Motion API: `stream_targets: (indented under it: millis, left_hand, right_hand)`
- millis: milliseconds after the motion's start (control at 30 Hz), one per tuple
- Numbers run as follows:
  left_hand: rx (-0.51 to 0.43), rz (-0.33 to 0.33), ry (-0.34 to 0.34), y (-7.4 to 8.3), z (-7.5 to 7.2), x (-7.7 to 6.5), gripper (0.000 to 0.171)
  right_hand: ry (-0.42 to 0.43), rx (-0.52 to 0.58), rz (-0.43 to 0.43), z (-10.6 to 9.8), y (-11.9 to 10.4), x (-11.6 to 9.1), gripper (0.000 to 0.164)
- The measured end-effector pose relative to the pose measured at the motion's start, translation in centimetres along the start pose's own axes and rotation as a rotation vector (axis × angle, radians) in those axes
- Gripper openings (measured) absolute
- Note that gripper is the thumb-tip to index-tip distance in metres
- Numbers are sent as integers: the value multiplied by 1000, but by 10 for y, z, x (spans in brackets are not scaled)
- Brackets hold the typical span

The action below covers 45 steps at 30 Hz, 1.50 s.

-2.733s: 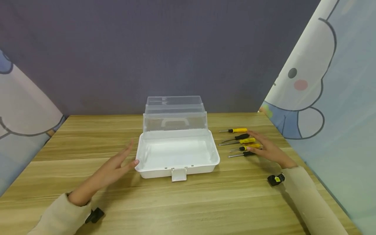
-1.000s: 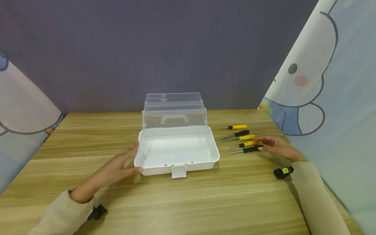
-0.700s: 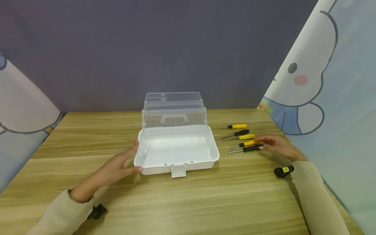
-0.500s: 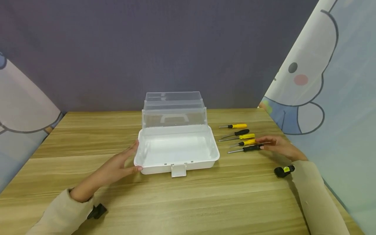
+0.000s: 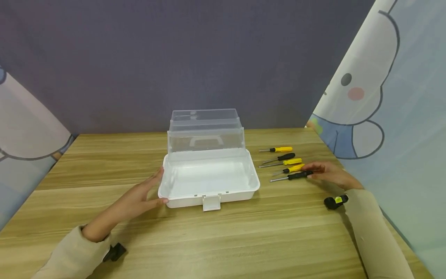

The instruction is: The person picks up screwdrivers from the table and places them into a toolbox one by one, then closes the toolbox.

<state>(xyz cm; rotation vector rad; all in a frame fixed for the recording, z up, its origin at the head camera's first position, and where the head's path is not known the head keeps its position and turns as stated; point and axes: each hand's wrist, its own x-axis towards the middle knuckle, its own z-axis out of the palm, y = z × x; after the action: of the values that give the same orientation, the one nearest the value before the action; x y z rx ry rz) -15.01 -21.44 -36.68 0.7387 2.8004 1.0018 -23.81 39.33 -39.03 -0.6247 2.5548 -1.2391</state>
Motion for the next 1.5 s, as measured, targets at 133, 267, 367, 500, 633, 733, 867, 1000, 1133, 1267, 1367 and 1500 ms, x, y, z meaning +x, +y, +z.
stream_targets:
  millis: [133, 267, 367, 500, 633, 733, 867, 1000, 1133, 1267, 1367, 1500]
  left_hand:
    - [2, -6, -5, -1, 0, 0, 90]
    - [-10, -17, -12, -1, 0, 1, 91]
    - [-13, -23, -19, -1, 0, 2, 92]
    - [-10, -19, -14, -1, 0, 2, 92]
    - [-19, -10, -9, 0, 0, 1, 90]
    - [-42, -6, -14, 2, -1, -1, 89]
    - [-63, -9, -21, 3, -1, -2, 88]
    - [-66, -4, -20, 2, 0, -1, 88]
    - [-65, -4, -21, 0, 2, 1, 90]
    - [-56, 0, -22, -1, 3, 2, 90]
    - [-42, -5, -17, -2, 4, 2, 90]
    - [-30, -13, -8, -1, 3, 0, 90]
  right_hand:
    - [-10, -7, 25, 0, 1, 1, 36]
    - [-10, -14, 28, 1, 2, 3, 37]
    - [-12, -20, 20, 2, 3, 4, 36]
    - [-13, -12, 14, 2, 3, 5, 36]
    - [-15, 1, 27, 1, 1, 5, 36]
    - [-14, -2, 71, 1, 0, 5, 36]
    - [-8, -9, 113, 1, 0, 4, 37]
    - [-8, -13, 119, 2, 0, 4, 37]
    - [-19, -24, 115, 3, 2, 2, 38]
    - [-20, -44, 119, 4, 3, 1, 38]
    - [-24, -49, 127, 3, 3, 1, 39]
    - [-54, -49, 108, 3, 1, 5, 40]
